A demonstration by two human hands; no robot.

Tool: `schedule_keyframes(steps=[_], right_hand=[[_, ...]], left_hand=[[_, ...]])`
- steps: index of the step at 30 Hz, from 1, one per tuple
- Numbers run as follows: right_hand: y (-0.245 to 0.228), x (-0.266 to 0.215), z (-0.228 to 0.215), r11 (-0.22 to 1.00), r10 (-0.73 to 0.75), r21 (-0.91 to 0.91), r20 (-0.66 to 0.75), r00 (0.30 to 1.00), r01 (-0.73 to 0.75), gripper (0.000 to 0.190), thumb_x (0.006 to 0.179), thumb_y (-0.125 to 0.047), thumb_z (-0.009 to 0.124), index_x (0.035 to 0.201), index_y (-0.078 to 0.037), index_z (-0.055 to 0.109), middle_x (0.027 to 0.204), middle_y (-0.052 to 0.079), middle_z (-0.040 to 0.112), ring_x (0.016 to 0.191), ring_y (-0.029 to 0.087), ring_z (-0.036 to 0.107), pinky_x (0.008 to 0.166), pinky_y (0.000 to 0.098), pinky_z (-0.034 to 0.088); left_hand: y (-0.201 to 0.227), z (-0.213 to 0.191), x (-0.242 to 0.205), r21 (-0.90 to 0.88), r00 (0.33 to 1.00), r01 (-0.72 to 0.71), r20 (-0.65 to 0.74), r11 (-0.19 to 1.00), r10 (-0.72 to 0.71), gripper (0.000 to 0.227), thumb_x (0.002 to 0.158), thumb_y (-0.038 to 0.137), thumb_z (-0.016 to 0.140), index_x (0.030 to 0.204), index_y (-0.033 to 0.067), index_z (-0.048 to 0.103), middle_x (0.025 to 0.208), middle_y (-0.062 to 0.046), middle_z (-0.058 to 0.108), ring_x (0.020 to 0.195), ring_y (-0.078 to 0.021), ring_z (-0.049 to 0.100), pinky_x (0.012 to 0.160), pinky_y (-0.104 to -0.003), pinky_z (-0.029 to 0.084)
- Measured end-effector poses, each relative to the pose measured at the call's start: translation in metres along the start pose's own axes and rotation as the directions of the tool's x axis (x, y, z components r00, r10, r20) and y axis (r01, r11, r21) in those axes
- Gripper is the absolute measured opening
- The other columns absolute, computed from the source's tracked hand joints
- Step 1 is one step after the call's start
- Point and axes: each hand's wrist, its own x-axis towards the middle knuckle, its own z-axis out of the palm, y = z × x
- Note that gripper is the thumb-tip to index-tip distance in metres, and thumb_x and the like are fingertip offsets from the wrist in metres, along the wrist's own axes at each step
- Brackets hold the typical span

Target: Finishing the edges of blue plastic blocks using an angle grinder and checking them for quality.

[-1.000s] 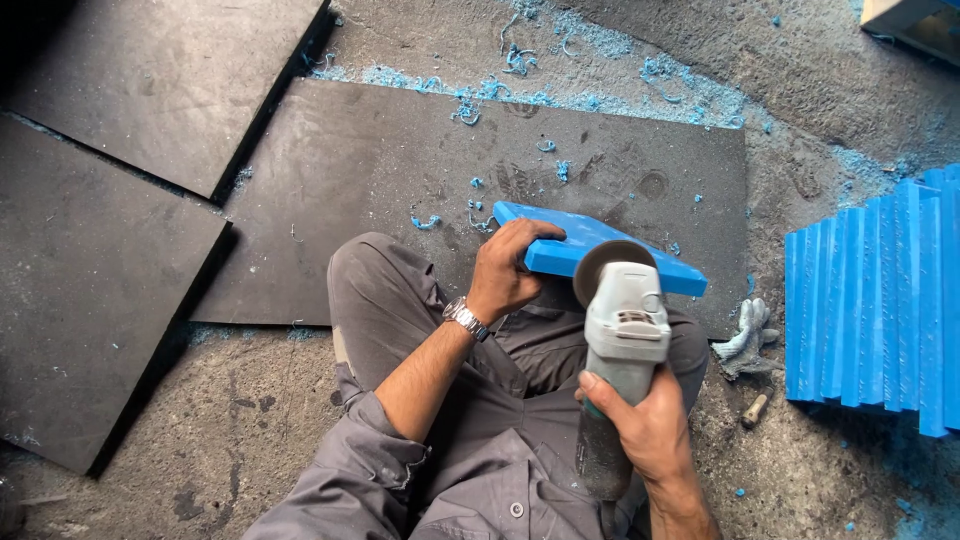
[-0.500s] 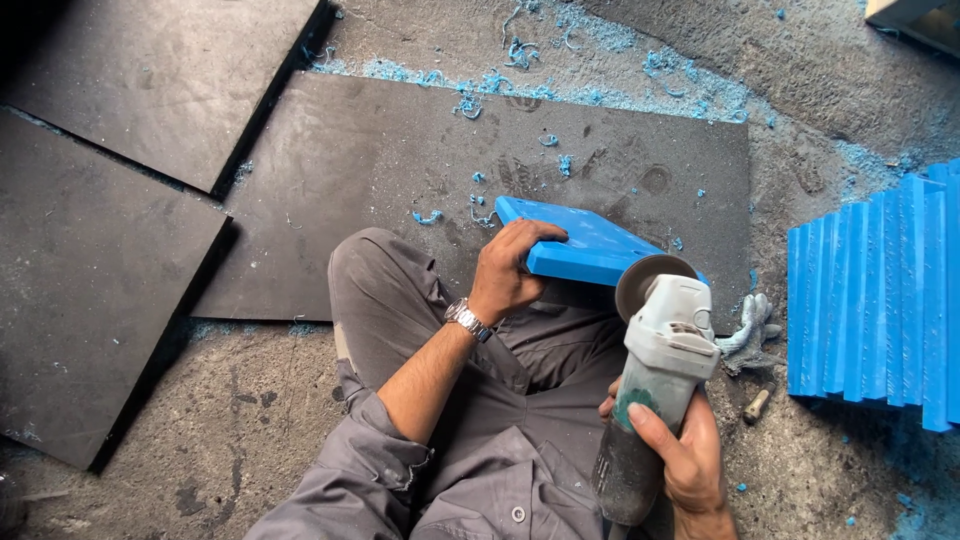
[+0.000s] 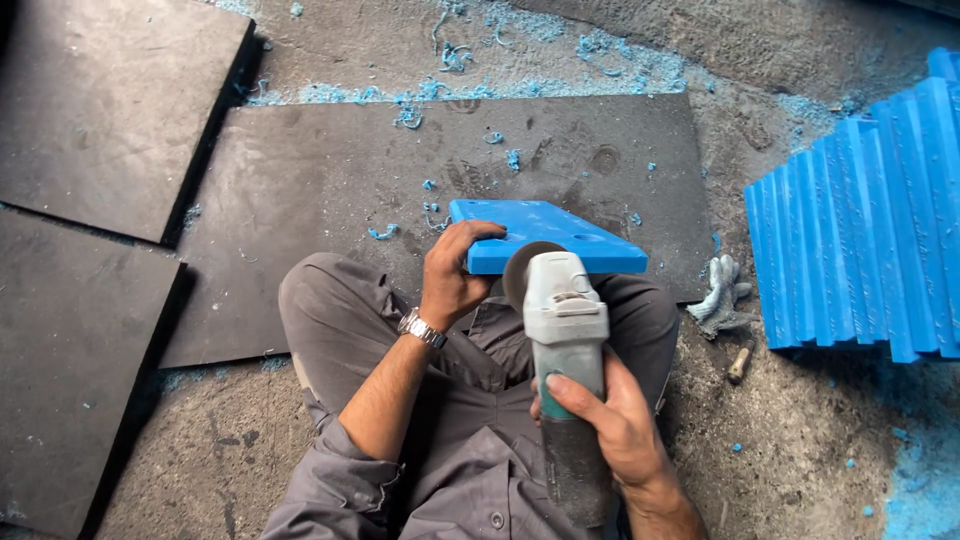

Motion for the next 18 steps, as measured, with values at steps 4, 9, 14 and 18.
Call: schedule_keyframes(steps=[4, 9, 14, 18], right_hand=[[0.005, -0.012, -0.062, 0.996, -0.043, 0.069, -0.106, 0.993, 0.05, 0.048, 0.087, -0.024, 0.07, 0.117, 0.011, 0.059, 0.09, 0.02, 0.072, 0.073, 0.026, 0.073, 0.065, 0.0405, 0.062], [0.009, -0.03, -0.129, 0.97, -0.116, 0.137, -0.467, 0.877, 0.201, 0.048, 0.101, -0.03, 0.058, 0.125, 0.011, 0.055, 0.097, 0.021, 0.068, 0.081, 0.03, 0.069, 0.073, 0.0407, 0.058], [0.051, -0.049, -0.186, 0.894, -0.251, 0.205, -0.51, 0.823, 0.399, 0.056, 0.094, -0.019, 0.053, 0.14, 0.015, 0.049, 0.112, 0.025, 0.066, 0.1, 0.035, 0.068, 0.085, 0.0475, 0.058], [0.083, -0.061, -0.218, 0.839, -0.301, 0.257, -0.516, 0.802, 0.48, 0.065, 0.09, -0.014, 0.052, 0.147, 0.014, 0.041, 0.121, 0.026, 0.064, 0.108, 0.037, 0.065, 0.085, 0.0512, 0.059]], left_hand=[[0.008, -0.002, 0.005, 0.026, 1.0, -0.028, 0.01, 0.999, 0.028, 0.043, 0.072, 0.008, 0.083, 0.113, 0.0101, 0.068, 0.117, -0.007, 0.073, 0.11, -0.0317, 0.069, 0.097, -0.041, 0.054], [0.002, 0.001, 0.007, 0.03, 0.999, -0.009, 0.042, 1.0, 0.008, 0.044, 0.071, 0.004, 0.081, 0.112, 0.0099, 0.066, 0.119, -0.006, 0.074, 0.111, -0.031, 0.07, 0.099, -0.041, 0.055], [0.0, -0.001, 0.035, -0.101, 0.992, 0.078, 0.107, 0.992, -0.067, 0.04, 0.078, 0.006, 0.083, 0.114, 0.0081, 0.065, 0.118, -0.009, 0.074, 0.109, -0.0277, 0.071, 0.094, -0.037, 0.055], [-0.018, 0.005, 0.066, -0.08, 0.957, 0.262, 0.147, 0.962, -0.248, 0.034, 0.084, 0.006, 0.077, 0.116, 0.0083, 0.066, 0.106, -0.009, 0.078, 0.099, -0.0201, 0.075, 0.088, -0.031, 0.058]])
